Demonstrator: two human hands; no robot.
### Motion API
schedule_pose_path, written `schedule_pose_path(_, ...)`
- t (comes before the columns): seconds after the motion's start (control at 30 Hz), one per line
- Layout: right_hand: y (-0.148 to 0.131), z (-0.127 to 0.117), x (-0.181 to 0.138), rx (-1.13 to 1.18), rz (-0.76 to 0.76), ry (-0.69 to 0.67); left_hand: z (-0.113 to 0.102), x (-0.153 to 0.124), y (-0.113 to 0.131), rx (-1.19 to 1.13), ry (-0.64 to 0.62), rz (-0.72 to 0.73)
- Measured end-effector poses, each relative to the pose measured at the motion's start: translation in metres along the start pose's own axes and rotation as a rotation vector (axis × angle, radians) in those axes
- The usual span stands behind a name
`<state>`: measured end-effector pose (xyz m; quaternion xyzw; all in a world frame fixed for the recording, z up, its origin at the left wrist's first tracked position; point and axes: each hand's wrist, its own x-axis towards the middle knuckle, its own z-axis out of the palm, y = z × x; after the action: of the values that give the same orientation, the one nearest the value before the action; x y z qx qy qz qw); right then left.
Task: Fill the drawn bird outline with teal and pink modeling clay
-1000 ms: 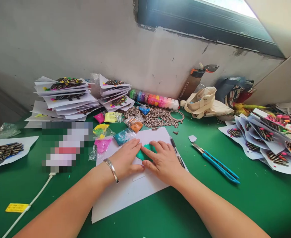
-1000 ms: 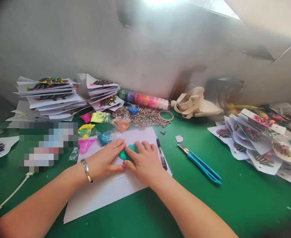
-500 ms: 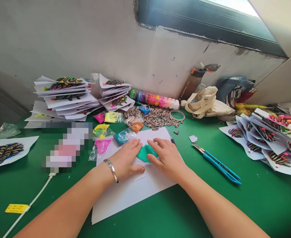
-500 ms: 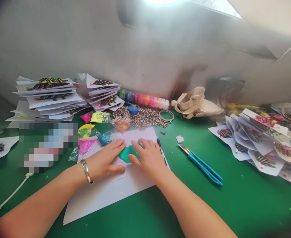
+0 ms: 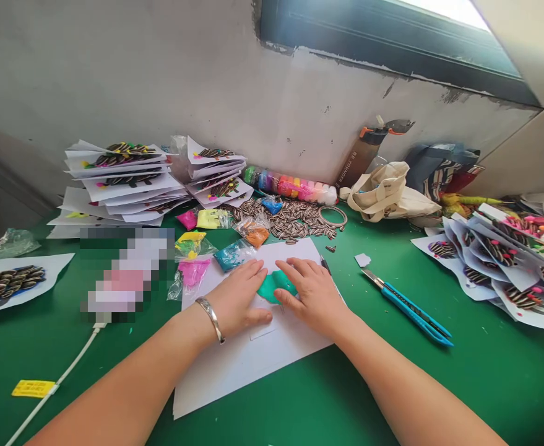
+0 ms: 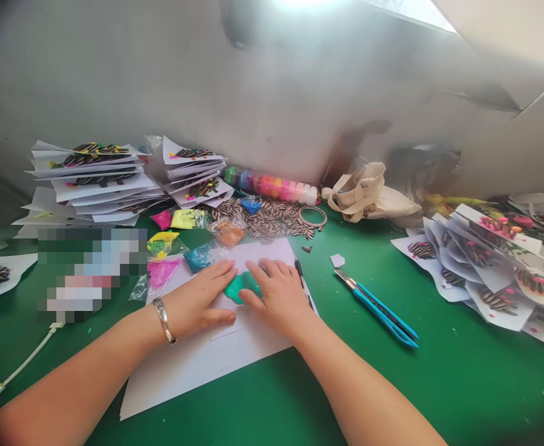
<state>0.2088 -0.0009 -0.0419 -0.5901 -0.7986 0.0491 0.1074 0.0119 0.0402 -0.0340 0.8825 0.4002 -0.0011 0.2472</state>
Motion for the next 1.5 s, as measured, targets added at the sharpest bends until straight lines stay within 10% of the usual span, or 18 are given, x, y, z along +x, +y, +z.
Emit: schedule_pose_path(1.5, 0.016, -0.018, -0.019, 0.043, -0.250, -0.061, -0.001, -0.001, -0.013, -0.023, 0.060, 0.094)
